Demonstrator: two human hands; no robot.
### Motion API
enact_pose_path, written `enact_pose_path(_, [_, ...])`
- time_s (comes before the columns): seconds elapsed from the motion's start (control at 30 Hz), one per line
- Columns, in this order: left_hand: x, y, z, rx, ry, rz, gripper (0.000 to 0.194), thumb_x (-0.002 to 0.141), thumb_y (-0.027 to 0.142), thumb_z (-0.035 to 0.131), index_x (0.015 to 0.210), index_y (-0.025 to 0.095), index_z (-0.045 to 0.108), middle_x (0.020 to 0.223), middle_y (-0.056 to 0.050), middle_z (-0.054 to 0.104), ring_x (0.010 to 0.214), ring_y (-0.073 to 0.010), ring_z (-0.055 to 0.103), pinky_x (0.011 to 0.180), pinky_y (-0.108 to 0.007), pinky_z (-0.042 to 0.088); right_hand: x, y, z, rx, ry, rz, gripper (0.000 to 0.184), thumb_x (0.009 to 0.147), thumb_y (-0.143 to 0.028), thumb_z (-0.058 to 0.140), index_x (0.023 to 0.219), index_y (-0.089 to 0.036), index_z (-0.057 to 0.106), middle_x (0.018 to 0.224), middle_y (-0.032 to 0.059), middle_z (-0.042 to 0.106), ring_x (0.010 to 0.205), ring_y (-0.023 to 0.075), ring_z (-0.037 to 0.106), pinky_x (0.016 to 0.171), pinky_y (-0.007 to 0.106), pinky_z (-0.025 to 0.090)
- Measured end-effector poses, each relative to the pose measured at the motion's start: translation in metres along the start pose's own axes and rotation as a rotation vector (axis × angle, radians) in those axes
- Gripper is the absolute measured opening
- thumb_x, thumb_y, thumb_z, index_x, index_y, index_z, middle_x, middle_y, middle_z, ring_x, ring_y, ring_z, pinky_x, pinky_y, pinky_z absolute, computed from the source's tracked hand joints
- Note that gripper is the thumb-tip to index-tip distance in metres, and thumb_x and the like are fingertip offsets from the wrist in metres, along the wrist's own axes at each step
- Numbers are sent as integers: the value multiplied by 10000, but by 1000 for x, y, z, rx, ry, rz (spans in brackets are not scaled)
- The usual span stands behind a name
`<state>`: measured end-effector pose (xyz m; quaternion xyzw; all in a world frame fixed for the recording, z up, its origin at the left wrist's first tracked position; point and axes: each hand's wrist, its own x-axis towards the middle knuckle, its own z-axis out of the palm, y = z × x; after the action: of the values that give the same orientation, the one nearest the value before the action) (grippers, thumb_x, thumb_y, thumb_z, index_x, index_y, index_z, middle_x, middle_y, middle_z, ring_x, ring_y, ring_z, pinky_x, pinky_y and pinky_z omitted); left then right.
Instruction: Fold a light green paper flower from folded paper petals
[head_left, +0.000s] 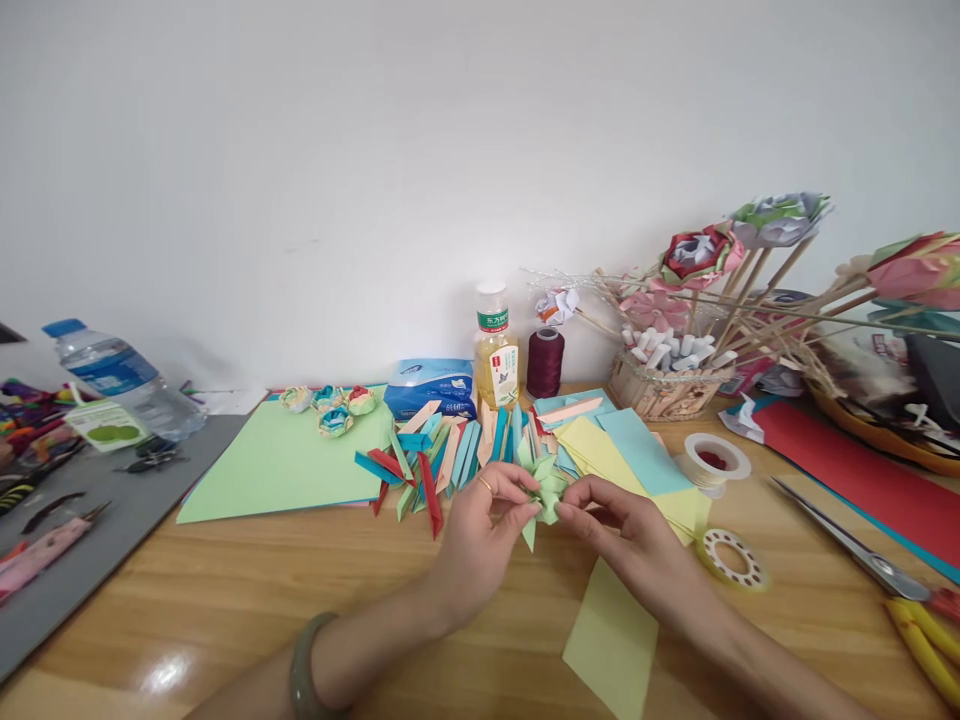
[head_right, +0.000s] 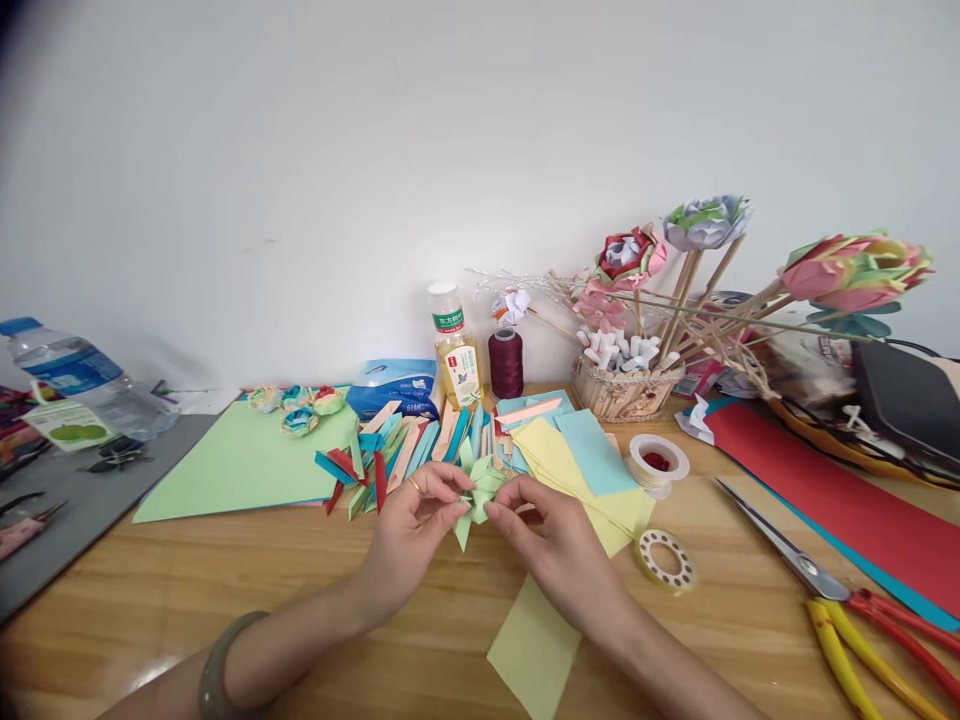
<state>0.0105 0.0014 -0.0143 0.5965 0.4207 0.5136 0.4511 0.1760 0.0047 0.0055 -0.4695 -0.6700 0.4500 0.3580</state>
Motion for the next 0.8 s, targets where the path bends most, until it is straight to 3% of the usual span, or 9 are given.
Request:
enact_pose_path(0.4, [-1, -1, 1, -130, 51, 11, 140, 830, 219, 518, 734, 200, 418, 905, -34, 547, 865, -145, 528, 724, -265, 430, 2, 5, 0, 59, -3, -25, 233, 861, -381, 465, 712, -202, 470, 666, -22, 450, 626, 135, 439, 567, 241, 365])
enact_pose_path(0.53, [-2, -2, 2, -176, 65, 41, 153, 822, 261, 539, 743, 196, 425, 877, -24, 530, 796, -132, 513, 686, -256, 423, 1, 8, 0, 125, -19, -43, 239, 872, -393, 453, 722, -208, 453, 680, -24, 448, 656, 139, 455, 598, 249, 374])
enact_pose_path(0.8, [-1, 2, 0, -298, 70, -28, 226, 800, 317, 574, 727, 195, 398, 807, -13, 548, 748, -129, 521, 665, -277, 444, -2, 8, -1, 186, -53, -109, 250, 902, -413, 412, 755, -212, 444, 666, -24, 497, 644, 136, 493, 625, 257, 407])
